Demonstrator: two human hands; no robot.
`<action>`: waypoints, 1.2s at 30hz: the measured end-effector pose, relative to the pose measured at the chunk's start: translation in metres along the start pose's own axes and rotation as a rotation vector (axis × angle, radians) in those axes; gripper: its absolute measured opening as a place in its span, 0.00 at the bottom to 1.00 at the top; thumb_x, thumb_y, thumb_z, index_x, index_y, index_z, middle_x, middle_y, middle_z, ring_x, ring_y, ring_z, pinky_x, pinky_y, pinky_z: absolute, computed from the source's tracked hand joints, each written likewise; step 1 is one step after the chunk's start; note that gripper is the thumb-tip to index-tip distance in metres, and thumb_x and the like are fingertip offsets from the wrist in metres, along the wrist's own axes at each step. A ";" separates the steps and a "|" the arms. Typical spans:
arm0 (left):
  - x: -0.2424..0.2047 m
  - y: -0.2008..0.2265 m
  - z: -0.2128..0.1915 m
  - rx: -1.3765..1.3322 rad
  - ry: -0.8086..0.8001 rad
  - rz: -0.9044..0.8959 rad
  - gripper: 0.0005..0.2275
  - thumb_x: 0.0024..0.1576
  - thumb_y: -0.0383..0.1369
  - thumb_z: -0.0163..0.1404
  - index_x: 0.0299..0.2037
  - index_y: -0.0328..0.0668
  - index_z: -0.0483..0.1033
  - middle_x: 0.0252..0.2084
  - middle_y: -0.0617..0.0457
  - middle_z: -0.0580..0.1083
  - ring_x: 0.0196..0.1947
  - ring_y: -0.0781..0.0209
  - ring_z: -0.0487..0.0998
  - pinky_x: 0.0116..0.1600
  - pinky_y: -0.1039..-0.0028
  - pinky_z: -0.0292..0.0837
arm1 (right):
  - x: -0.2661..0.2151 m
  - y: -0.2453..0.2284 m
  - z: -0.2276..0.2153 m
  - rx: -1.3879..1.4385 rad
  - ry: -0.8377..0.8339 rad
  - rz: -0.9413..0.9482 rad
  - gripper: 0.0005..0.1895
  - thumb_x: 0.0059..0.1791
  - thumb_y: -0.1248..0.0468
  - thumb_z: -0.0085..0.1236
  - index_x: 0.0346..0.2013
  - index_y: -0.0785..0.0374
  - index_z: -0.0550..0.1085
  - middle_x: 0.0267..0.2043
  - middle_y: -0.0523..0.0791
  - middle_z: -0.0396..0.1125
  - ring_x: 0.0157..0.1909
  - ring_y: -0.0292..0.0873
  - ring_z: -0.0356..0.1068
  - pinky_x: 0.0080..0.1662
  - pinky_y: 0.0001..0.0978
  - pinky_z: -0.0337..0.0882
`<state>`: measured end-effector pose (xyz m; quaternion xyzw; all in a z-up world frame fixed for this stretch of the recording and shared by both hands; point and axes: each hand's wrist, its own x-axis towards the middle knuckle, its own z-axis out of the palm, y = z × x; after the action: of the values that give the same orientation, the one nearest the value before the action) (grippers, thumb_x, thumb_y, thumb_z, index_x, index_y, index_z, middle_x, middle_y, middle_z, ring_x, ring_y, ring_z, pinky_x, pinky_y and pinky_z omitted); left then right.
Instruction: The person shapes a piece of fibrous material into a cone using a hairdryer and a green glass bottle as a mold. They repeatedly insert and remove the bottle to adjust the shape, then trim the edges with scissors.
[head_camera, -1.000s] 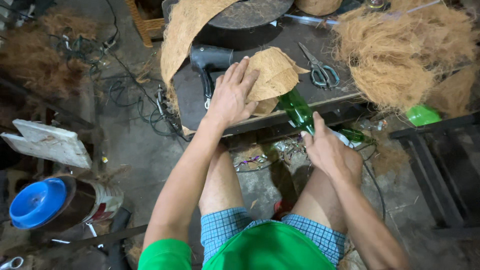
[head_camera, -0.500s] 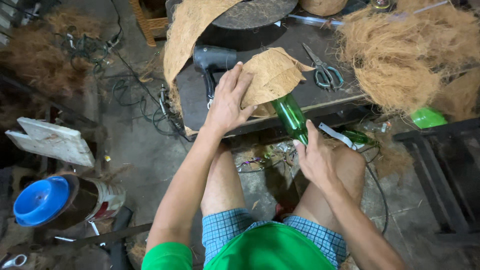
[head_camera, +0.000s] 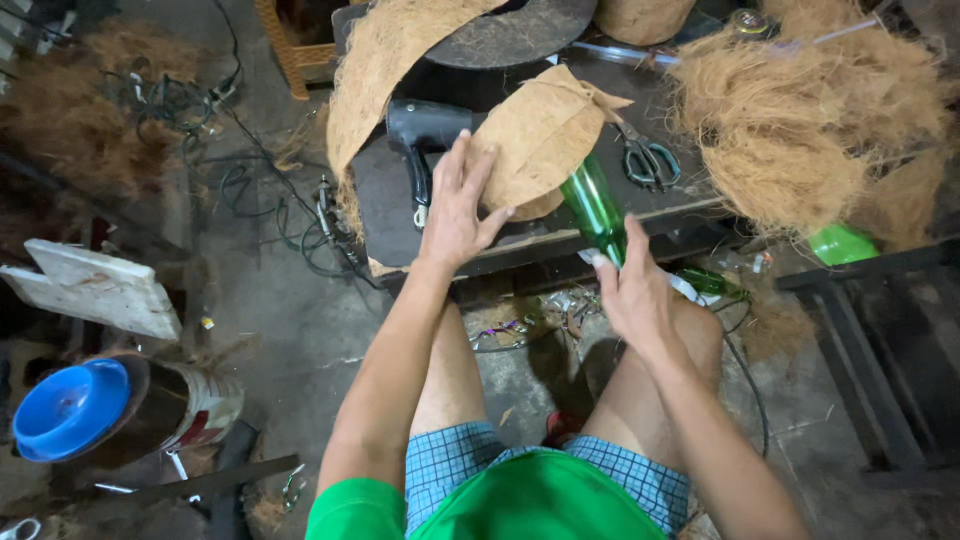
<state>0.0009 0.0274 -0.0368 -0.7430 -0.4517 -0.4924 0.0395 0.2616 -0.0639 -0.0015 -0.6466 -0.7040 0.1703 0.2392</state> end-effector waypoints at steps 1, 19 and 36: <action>-0.008 -0.003 0.002 -0.001 0.001 -0.003 0.36 0.46 0.38 0.69 0.66 0.47 0.66 0.71 0.38 0.53 0.67 0.33 0.60 0.72 0.51 0.55 | -0.005 0.006 0.006 -0.002 -0.002 0.000 0.33 0.53 0.56 0.45 0.71 0.57 0.49 0.59 0.69 0.61 0.49 0.75 0.68 0.49 0.67 0.67; -0.021 -0.003 0.000 -0.003 0.031 -0.044 0.38 0.40 0.36 0.71 0.64 0.46 0.68 0.70 0.36 0.52 0.65 0.31 0.63 0.69 0.49 0.60 | -0.017 0.006 0.016 -0.108 -0.197 0.011 0.34 0.52 0.53 0.45 0.72 0.52 0.50 0.60 0.64 0.62 0.51 0.72 0.69 0.52 0.64 0.68; 0.011 -0.009 -0.016 -0.037 -0.165 -0.442 0.21 0.51 0.29 0.57 0.57 0.50 0.72 0.46 0.53 0.76 0.51 0.51 0.74 0.58 0.61 0.69 | -0.023 -0.025 -0.004 0.073 -0.218 0.050 0.33 0.53 0.57 0.45 0.72 0.52 0.49 0.53 0.69 0.66 0.47 0.71 0.71 0.48 0.60 0.69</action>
<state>-0.0154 0.0317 -0.0243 -0.6643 -0.5960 -0.4348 -0.1201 0.2441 -0.0897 0.0127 -0.6326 -0.7027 0.2711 0.1802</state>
